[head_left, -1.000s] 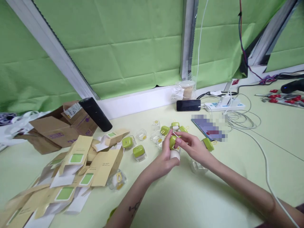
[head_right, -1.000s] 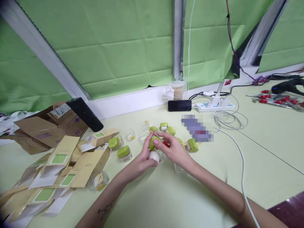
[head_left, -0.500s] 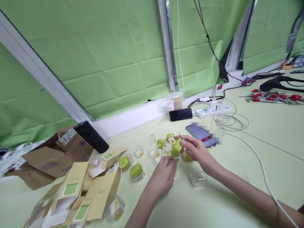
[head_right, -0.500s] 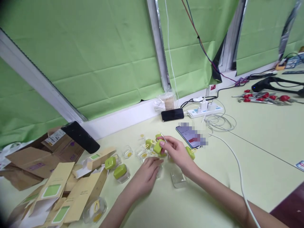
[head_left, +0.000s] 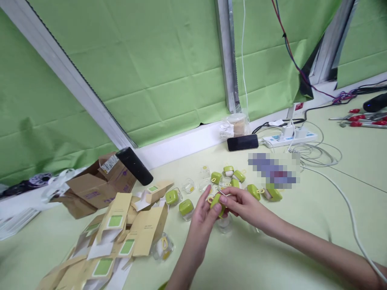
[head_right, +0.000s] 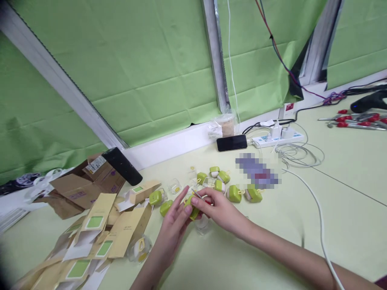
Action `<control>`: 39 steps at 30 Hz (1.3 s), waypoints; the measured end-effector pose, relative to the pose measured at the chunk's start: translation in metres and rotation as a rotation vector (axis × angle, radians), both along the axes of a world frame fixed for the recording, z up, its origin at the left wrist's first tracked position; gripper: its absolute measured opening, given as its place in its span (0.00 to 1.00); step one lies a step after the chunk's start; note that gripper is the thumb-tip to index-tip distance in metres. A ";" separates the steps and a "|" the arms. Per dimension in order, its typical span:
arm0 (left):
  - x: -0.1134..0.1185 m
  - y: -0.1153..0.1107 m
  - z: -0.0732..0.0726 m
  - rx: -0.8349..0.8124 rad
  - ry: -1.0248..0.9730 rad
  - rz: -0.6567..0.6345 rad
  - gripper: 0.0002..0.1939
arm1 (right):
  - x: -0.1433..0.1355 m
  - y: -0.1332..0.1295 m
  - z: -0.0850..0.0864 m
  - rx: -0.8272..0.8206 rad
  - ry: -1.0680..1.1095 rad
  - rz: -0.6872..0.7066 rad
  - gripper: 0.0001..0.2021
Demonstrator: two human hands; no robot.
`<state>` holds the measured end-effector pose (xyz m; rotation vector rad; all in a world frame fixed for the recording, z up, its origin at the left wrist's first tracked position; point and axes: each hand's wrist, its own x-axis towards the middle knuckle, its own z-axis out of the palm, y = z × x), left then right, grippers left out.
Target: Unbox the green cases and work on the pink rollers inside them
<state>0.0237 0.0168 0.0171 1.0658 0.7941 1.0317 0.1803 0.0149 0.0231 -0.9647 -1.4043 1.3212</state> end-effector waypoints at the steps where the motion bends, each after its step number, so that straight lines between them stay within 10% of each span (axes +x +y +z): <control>1: 0.004 0.000 0.001 -0.037 -0.069 0.015 0.27 | 0.000 -0.001 -0.002 0.046 -0.035 -0.037 0.16; 6: 0.011 0.000 -0.001 -0.213 -0.347 0.101 0.11 | 0.005 -0.006 -0.010 0.415 -0.472 -0.296 0.08; 14: 0.013 -0.017 -0.013 -0.274 -0.314 0.110 0.12 | 0.014 -0.001 -0.025 1.024 -1.075 -0.242 0.11; 29: 0.001 -0.017 -0.012 -0.235 0.030 0.047 0.19 | 0.015 0.010 0.000 1.443 -1.246 0.095 0.14; 39: -0.002 -0.015 -0.003 -0.162 -0.247 0.030 0.12 | 0.003 0.024 0.008 1.498 -1.166 0.145 0.14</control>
